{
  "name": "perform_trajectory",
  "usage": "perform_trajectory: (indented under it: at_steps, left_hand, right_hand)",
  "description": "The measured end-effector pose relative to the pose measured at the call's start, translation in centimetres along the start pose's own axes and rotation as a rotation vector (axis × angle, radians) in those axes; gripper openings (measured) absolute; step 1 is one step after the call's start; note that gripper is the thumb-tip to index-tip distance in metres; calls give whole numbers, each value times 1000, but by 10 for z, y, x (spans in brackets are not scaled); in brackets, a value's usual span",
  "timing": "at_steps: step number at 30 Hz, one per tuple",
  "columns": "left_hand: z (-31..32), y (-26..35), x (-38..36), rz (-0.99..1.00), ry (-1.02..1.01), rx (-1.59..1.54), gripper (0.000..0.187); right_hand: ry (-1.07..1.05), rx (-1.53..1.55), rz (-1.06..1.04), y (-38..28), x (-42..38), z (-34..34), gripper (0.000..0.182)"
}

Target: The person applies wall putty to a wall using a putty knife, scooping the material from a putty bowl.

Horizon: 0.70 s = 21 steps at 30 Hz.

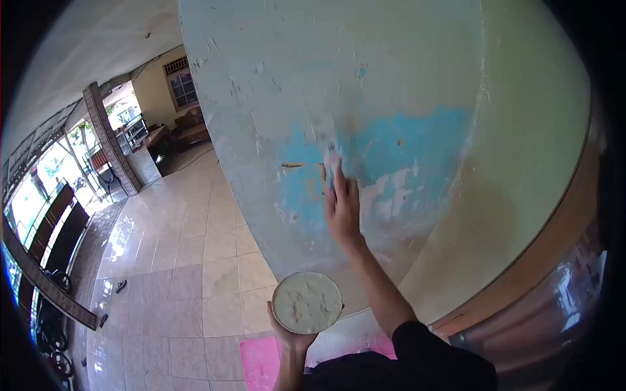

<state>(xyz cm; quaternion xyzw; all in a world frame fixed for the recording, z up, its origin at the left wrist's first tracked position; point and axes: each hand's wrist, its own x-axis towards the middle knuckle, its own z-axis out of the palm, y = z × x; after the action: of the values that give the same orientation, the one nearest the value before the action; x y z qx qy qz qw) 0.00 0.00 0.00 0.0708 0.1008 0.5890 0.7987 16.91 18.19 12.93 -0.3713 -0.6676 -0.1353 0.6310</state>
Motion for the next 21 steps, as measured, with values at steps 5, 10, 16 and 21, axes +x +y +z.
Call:
perform_trajectory:
  at_steps: [5,10,16,21]
  left_hand:
    - [-2,8,2,-48,-11,-125,80]
    - [-3,8,2,-28,-1,-110,82]
    - [0,4,4,-44,-12,-32,83]
    - [1,5,4,-57,-39,-47,82]
  right_hand:
    - [-3,-171,65,-11,36,11,59]
    - [-7,-199,67,18,-66,17,59]
    - [52,-62,50,9,-18,3,59]
    - [24,-96,102,2,36,0,59]
